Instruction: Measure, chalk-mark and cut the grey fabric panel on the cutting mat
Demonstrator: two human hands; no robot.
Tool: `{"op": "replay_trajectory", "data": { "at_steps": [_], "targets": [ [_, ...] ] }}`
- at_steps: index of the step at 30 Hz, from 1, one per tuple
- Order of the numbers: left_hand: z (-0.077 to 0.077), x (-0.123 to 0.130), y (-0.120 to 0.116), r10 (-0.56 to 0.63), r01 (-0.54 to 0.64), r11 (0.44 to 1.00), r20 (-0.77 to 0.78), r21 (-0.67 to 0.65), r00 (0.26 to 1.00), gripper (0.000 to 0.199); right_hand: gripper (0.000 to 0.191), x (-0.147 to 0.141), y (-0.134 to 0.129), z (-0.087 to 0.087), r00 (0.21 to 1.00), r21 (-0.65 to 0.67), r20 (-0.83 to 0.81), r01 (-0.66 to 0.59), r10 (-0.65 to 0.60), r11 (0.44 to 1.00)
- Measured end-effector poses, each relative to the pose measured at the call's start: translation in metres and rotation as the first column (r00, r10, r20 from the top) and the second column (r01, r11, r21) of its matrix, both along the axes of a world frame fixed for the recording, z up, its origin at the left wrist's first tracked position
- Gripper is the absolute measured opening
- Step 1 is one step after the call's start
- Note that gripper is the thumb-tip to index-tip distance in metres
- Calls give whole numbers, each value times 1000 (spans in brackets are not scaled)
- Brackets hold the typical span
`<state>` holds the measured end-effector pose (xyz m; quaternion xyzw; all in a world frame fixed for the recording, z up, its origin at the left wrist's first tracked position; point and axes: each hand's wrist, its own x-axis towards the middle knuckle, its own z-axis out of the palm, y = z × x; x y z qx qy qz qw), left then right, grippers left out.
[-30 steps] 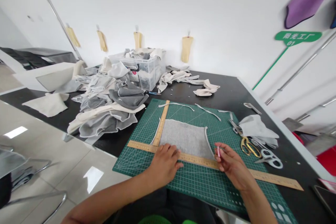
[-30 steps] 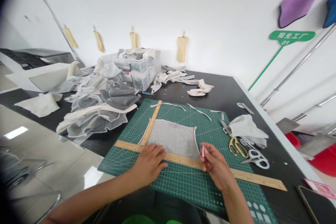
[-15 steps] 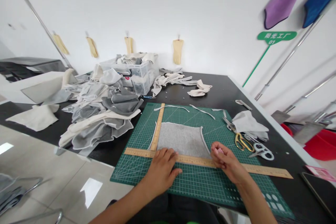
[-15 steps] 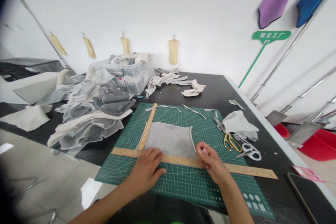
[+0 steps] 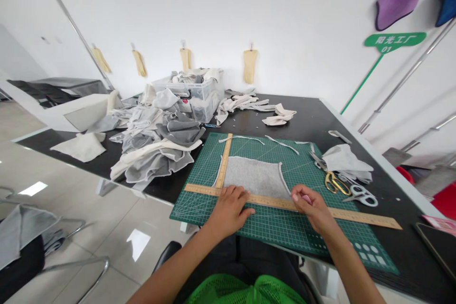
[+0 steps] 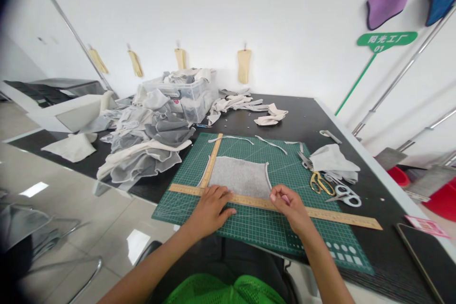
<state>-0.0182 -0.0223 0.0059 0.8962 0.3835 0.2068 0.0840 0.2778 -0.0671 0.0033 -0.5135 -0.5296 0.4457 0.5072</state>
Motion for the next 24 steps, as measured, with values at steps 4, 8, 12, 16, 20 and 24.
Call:
{"op": "replay_trajectory", "data": {
  "at_steps": [4, 8, 12, 16, 20, 24],
  "targets": [
    [-2, -1, -2, -2, 1, 1000, 14, 21, 1000, 43, 31, -2, -2, 2, 967, 85, 255, -11, -11, 996],
    [-2, -1, -2, -5, 5, 1000, 18, 27, 1000, 43, 32, -7, -2, 5, 821, 164, 564, -8, -87, 986],
    [-1, -1, -2, -14, 14, 1000, 12, 23, 1000, 41, 34, -12, -1, 4, 573, 180, 814, -88, -98, 980],
    [-2, -1, 3, 16, -19, 996, 43, 83, 999, 42, 36, -13, 1, 0, 415, 189, 903, -160, -107, 969],
    [-3, -5, 24, 237, -258, 950, 135, 174, 962, 41, 35, -11, 3, -3, 352, 170, 931, -182, -97, 969],
    [-4, -14, 47, 416, -430, 896, 129, 111, 900, 28, 36, -10, 4, -4, 324, 154, 942, -197, -84, 968]
  ]
}}
